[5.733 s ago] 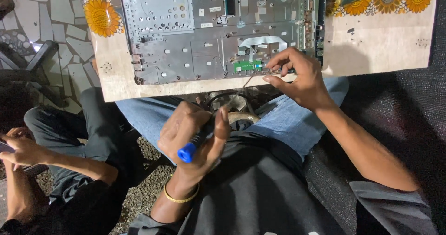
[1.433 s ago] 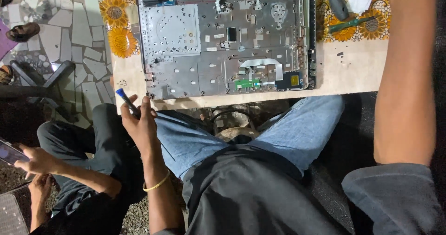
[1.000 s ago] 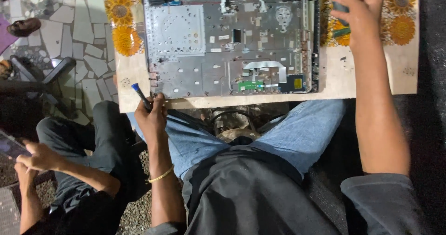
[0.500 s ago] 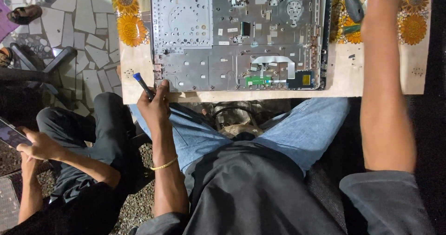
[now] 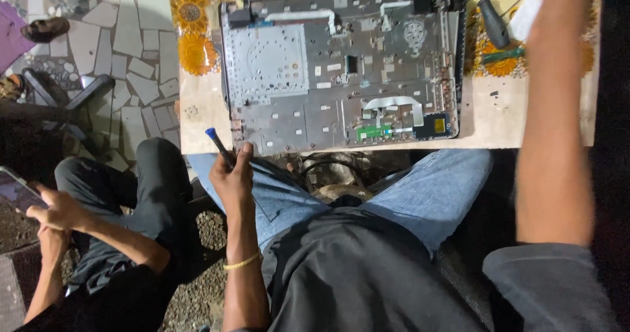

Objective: Disassembling a laptop by removing internal screws with a screwdriver and lifting the internal chassis assembly.

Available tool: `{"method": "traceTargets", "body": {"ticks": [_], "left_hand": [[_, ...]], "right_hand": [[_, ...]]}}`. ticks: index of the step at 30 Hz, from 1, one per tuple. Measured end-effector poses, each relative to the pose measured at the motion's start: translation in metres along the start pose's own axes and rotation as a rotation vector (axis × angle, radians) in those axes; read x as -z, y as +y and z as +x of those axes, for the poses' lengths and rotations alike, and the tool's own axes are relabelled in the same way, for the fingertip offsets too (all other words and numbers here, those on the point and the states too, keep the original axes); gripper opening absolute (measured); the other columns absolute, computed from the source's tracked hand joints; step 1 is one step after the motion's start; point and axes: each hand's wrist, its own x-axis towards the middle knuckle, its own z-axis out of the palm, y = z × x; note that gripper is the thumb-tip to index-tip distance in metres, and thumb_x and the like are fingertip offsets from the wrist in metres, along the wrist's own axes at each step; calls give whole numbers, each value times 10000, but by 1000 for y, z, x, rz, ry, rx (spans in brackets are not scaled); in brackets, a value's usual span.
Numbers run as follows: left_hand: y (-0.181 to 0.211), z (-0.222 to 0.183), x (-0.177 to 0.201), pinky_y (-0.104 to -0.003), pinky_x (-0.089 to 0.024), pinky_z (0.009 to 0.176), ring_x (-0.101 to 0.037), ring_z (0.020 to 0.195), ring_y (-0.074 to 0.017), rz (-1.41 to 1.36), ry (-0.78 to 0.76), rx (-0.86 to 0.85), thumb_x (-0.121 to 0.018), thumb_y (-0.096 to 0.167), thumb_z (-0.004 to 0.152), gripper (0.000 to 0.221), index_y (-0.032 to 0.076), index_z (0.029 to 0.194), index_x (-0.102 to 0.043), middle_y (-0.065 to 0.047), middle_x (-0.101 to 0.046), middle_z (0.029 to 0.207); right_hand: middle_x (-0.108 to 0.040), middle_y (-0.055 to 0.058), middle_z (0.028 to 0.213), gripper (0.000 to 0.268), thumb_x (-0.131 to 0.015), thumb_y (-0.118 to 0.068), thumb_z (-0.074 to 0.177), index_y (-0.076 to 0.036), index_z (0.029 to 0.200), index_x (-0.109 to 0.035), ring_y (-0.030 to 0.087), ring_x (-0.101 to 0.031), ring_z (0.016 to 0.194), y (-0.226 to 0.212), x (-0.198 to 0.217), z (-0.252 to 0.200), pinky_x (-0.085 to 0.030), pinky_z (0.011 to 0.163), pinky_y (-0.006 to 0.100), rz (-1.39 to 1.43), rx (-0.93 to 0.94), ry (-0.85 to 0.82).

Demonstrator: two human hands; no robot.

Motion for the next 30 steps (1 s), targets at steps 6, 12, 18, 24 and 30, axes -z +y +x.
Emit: {"method": "traceTargets", "body": {"ticks": [6,12,18,24,30], "left_hand": [[-2,-16,23,-225,-299,416,-409,426,-71,-31,-65,-10,-908,114,962,467,143,682,-535,-2,-439,484],[4,-26,38,-210,-294,432,-361,430,-45,38,-206,-58,-932,88,913,524,156,635,-494,27,-397,473],[19,-29,32,-209,-289,458,-336,454,-34,34,-223,-130,-896,94,958,508,172,660,-491,40,-402,486],[36,-26,30,-221,-326,474,-387,452,-63,26,-231,-159,-885,142,990,443,154,693,-556,14,-463,486],[83,-43,35,-335,-361,519,-432,490,-172,310,-223,-151,-874,270,1032,349,45,865,-665,-90,-517,516]], "right_hand": [[-718,72,1155,195,-868,-176,1013,-156,1163,-743,237,-711,1003,-79,-38,-168,-636,749,370,-370,-277,109],[-609,40,1155,452,-958,-240,1010,-101,1371,-722,157,-638,1034,-97,1,-256,-563,735,268,-415,-510,44],[-675,6,990,292,-902,-233,1016,-125,1255,-774,145,-730,802,-100,4,-246,-603,499,250,-166,-702,133],[-829,48,1157,125,-824,-245,1039,-242,1152,-769,251,-859,1033,-101,3,-245,-751,759,397,312,-833,202],[-843,108,1267,262,-763,-382,1070,-159,1208,-771,286,-871,1076,-91,12,-241,-781,795,433,512,-875,219]]}}
